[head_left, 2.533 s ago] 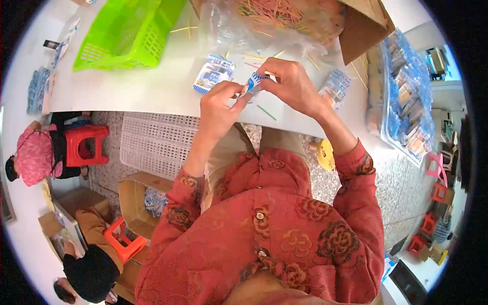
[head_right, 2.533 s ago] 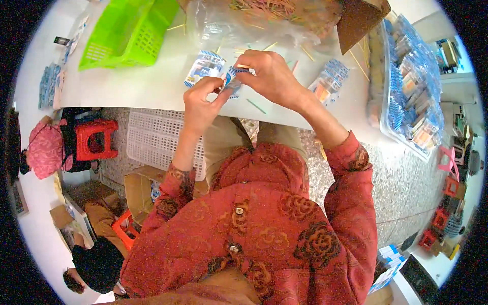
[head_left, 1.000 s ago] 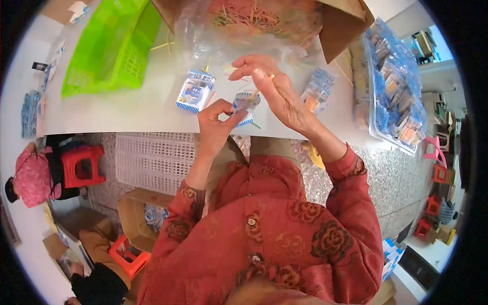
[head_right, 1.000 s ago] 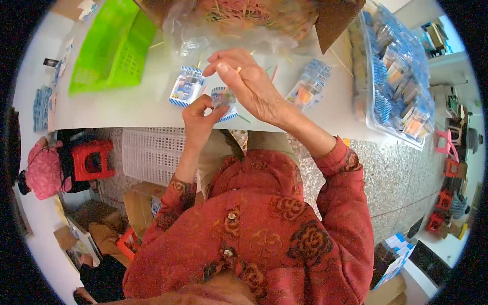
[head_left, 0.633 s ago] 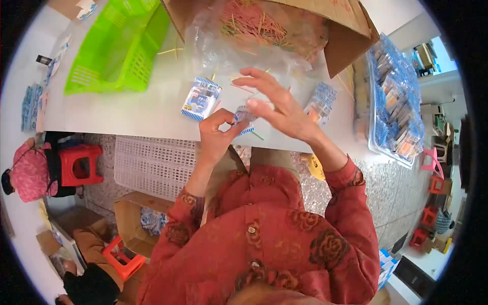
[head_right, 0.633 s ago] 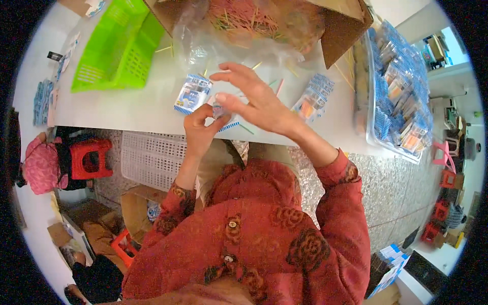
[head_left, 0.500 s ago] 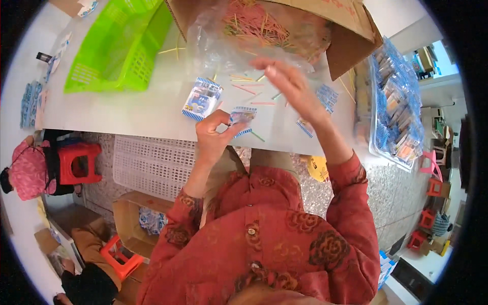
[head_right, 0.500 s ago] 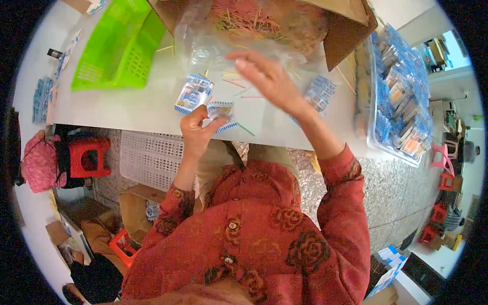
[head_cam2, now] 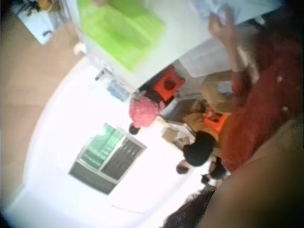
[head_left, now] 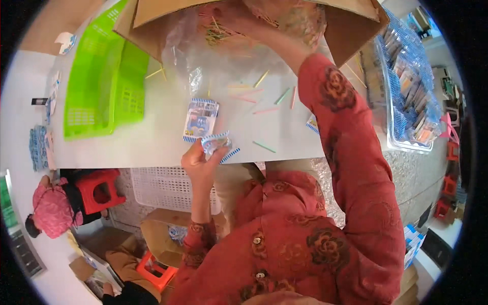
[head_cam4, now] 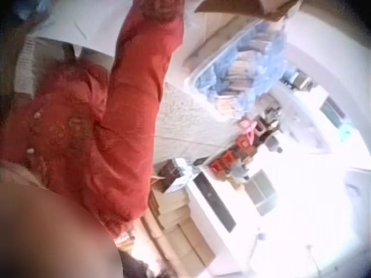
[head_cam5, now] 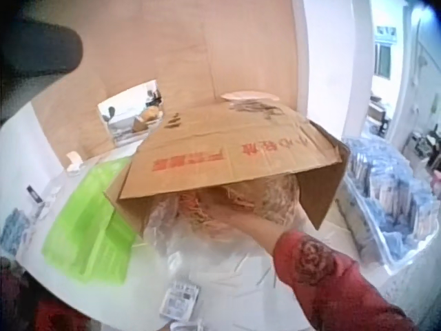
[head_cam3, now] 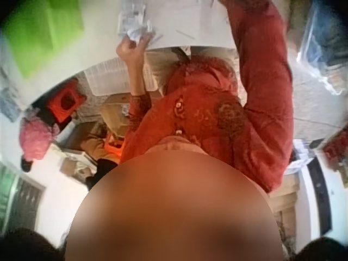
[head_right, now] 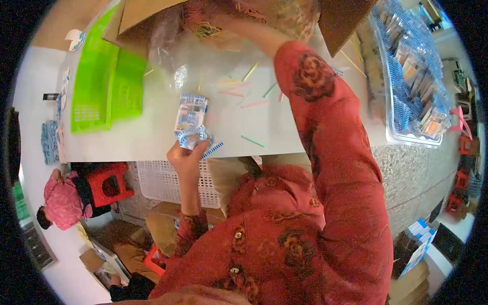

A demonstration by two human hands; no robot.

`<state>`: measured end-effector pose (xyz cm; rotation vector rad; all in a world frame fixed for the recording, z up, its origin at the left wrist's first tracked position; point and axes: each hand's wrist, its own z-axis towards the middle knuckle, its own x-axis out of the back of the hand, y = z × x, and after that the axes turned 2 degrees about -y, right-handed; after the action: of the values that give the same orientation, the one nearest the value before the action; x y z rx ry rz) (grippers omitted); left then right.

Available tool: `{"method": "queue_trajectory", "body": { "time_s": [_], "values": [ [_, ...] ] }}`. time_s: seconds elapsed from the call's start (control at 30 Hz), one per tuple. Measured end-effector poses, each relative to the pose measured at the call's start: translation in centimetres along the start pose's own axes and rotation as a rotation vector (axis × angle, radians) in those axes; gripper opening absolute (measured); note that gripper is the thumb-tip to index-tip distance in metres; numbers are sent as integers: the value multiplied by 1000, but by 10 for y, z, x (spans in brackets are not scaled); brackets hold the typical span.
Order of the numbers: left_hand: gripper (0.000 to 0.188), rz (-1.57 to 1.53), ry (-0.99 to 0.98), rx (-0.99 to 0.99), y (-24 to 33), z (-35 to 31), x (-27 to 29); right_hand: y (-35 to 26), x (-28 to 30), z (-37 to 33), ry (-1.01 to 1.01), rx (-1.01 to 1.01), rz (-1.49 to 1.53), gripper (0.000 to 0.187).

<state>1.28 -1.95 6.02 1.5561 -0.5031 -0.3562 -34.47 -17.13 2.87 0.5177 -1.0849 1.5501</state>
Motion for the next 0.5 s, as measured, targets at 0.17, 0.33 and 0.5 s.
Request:
{"method": "queue_trajectory", "body": {
  "time_s": [0.17, 0.33, 0.5],
  "values": [
    [16, 39, -43, -34, -6, 1, 6, -40, 24, -14, -20, -253, 700, 33],
    [16, 49, -19, -18, -12, -1, 11, -130, 94, -33, -186, -477, 1354, 29],
    [19, 81, -137, -8, -4, 4, 3, -118, 72, -21, -136, -311, 1210, 29]
  ]
}}
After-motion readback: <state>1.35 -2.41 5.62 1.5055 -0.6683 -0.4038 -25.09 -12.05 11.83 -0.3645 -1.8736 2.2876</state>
